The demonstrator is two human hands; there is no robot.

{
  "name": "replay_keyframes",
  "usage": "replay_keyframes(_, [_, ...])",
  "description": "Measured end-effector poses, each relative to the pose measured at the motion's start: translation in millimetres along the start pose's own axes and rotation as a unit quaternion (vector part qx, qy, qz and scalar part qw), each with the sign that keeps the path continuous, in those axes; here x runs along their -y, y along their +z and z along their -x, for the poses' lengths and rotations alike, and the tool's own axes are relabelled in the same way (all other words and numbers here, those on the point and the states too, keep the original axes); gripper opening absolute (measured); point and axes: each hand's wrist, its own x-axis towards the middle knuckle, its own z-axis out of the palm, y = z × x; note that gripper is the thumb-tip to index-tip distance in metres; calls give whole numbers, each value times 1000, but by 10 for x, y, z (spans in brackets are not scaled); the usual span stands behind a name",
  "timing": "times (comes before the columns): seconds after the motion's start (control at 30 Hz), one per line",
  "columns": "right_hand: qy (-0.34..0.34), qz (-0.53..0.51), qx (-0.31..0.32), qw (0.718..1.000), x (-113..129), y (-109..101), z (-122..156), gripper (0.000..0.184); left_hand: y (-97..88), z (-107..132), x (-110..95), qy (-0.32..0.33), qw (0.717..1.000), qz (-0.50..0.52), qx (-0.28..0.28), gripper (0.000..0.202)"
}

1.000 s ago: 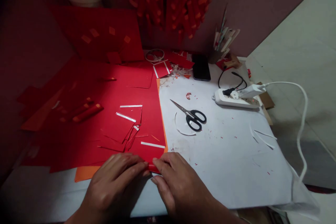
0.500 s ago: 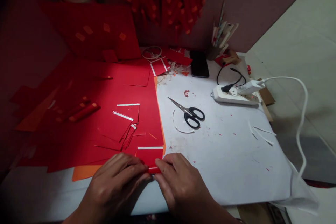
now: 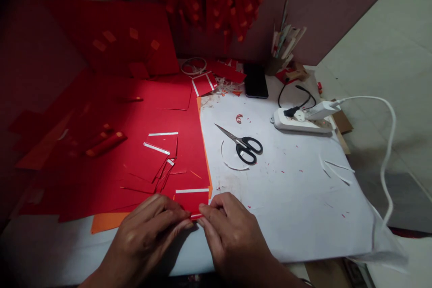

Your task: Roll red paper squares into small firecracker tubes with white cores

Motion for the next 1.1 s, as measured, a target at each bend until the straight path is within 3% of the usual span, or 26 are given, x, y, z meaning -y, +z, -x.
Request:
replay_keyframes(0.27, [21,-10,-3,1000,13,-4,-39,21,3,-16,-7,-28,999,13,-7,12])
replay_keyframes(0.53, [1,-4,-22,1000,0,3,-37,20,-29,-78,-40,-48,999,-1,14,23])
replay_keyframes(0.83, [-128,156,12,979,8,-66,-49,25,-55,-104,-41,-60,998,2,26,29])
replay_keyframes(1.1, [-112,189,49,974,40,-51,-42,26,-14,-104,-18,-51,999,1,20,26])
